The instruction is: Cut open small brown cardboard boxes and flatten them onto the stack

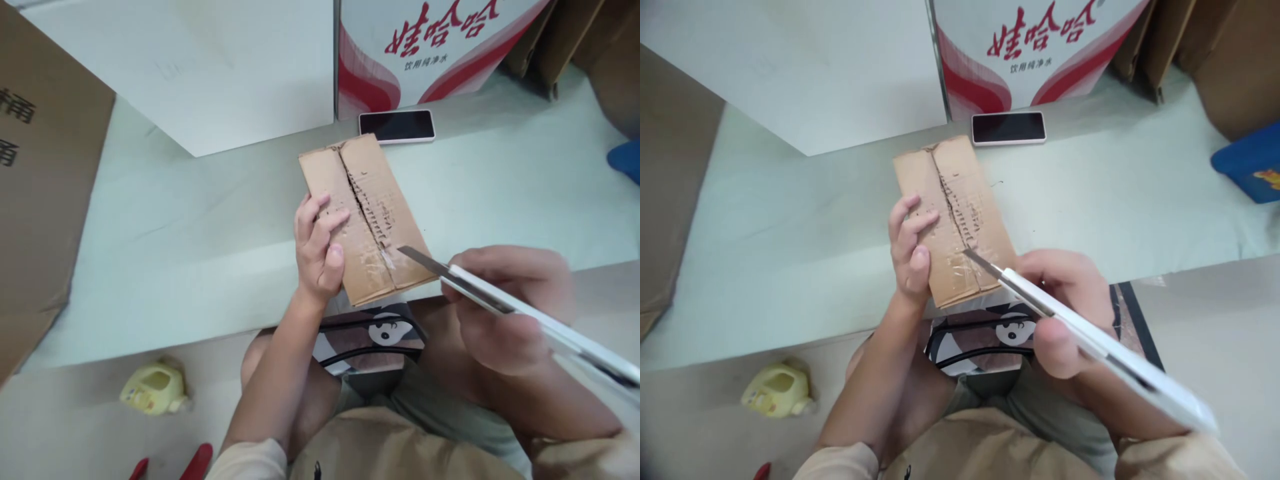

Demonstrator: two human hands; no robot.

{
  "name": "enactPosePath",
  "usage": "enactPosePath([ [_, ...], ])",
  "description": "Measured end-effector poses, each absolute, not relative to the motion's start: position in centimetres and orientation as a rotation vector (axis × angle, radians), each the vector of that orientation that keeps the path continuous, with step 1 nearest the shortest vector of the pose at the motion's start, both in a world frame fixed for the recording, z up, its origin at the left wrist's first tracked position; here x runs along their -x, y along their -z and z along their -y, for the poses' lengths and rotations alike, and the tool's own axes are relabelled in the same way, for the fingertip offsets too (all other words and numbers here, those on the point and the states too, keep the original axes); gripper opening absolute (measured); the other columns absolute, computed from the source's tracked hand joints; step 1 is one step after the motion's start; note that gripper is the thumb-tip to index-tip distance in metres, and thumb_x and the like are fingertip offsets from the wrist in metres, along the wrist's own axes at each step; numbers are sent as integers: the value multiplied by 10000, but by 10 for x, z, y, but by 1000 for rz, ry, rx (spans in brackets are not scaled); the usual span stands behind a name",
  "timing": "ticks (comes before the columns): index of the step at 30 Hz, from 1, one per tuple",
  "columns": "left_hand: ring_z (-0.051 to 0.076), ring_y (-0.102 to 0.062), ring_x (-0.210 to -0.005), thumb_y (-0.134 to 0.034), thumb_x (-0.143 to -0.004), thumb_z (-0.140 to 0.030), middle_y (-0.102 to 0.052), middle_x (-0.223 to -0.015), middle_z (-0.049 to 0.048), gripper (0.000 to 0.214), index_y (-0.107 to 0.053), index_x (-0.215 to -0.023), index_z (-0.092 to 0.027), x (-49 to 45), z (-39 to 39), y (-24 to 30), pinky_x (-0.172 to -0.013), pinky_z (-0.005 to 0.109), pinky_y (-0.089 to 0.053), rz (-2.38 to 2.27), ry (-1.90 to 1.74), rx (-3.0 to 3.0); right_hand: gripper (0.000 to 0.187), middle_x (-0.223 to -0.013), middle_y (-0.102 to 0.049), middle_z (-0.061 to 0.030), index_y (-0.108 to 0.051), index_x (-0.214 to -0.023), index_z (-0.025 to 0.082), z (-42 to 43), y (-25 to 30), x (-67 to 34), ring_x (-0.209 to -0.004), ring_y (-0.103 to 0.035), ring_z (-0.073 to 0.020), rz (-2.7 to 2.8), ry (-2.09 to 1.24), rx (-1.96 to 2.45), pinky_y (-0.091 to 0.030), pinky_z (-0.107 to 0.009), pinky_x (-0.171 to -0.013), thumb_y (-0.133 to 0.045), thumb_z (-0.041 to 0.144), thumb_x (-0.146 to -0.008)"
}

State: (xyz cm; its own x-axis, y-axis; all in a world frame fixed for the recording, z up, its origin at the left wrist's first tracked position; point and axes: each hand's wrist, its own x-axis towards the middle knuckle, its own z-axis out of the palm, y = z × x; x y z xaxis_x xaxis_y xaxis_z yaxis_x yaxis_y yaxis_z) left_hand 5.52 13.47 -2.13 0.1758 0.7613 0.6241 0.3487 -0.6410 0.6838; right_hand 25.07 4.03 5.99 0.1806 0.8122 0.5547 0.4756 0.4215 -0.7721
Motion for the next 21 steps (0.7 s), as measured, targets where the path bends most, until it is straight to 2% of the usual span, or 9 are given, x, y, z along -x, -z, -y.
enactPosePath([
  [2, 306, -520, -1384, -327, -1026, -519, -560, -1426, 102, 465, -654, -1227, -255, -60, -133, 21, -1223, 534, -368, -1081, -1465, -2066, 238, -732, -705, -35, -663, -1037, 260, -38, -59, -254, -533, -633, -177, 1665, -224, 1272, -472, -327, -451, -535, 459, -1005],
  [4, 311, -519, -1383, -311, -1021, -552, -572, -1405, 108, 498, -659, -1208, -249, -63, -133, 20, -1217, 536, -373, -1119, -1456, -2066, 126, -777, -736, -31, -662, -1034, 251, -39, -57, -257, -598, -673, -171, 1842, -158, 1263, -529, -310, -537, -568, 307, -972],
  [8, 306, -534, -1368, -295, -1014, -575, -586, -1383, 110, 520, -660, -1189, -248, -65, -133, 20, -1207, 534, -390, -1152, -1469, -2065, 157, -778, -743, -25, -666, -1049, 239, -45, -56, -259, -623, -691, -157, 1973, -104, 1266, -540, -273, -573, -602, 184, -916],
  [14, 313, -525, -1381, -269, -1007, -630, -591, -1382, 104, 576, -672, -1169, -252, -67, -132, 19, -1217, 538, -380, -1183, -1433, -2041, 178, -701, -694, -4, -650, -975, 223, -51, -57, -254, -581, -650, -142, 2025, -51, 1223, -481, -263, -496, -627, 87, -863],
  [21, 313, -515, -1387, -284, -1013, -592, -579, -1397, 102, 541, -668, -1187, -253, -67, -131, 19, -1228, 544, -362, -1163, -1454, -2030, 142, -664, -675, 0, -667, -949, 234, -50, -52, -260, -522, -629, -147, 1904, -129, 1117, -503, -278, -496, -603, 132, -872],
])
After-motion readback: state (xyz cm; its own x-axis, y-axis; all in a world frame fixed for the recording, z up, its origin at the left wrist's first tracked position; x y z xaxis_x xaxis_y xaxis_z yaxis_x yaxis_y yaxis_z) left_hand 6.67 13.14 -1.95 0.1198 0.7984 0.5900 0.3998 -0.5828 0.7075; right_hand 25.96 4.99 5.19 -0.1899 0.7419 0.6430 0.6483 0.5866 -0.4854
